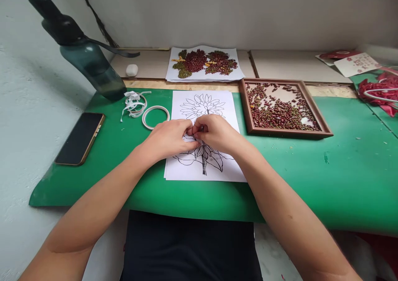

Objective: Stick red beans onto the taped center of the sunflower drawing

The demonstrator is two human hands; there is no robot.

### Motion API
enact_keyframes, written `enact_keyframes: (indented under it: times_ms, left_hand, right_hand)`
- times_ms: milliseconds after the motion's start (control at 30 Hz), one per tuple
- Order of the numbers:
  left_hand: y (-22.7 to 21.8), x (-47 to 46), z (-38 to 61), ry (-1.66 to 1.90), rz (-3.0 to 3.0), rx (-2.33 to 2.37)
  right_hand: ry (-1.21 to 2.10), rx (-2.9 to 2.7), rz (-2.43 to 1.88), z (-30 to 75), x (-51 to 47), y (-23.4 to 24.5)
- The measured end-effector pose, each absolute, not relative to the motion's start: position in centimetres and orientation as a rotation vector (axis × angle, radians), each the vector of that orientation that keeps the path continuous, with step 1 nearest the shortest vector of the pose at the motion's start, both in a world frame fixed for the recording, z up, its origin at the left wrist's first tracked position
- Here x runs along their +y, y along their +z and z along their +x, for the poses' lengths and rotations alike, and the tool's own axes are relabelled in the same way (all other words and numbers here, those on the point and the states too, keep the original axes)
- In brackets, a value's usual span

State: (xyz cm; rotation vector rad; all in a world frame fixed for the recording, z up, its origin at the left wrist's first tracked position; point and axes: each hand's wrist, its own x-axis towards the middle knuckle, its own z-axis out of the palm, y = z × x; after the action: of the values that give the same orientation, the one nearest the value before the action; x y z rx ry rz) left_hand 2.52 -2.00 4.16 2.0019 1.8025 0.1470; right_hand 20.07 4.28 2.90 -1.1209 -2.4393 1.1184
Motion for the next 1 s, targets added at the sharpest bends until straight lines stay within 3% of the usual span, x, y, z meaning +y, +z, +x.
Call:
enact_keyframes:
  times_ms: [567,767,1000]
  left_hand:
    - [4.1,-2.3,2.3,0.192,2.005,1.784]
    - [3.9,-2.6,1.9,0.276,2.208,1.582]
    - [2.9,-2.5,1.3,0.327,2.410,1.548]
  right_hand:
    - [0.990,-2.396,-1.219,19.6,5.0,2.0]
    - [1.229,-2.125,-1.148,20.0,5.5,1.5]
    - [1.200,-1.855,-1.112,20.4,6.5,1.1]
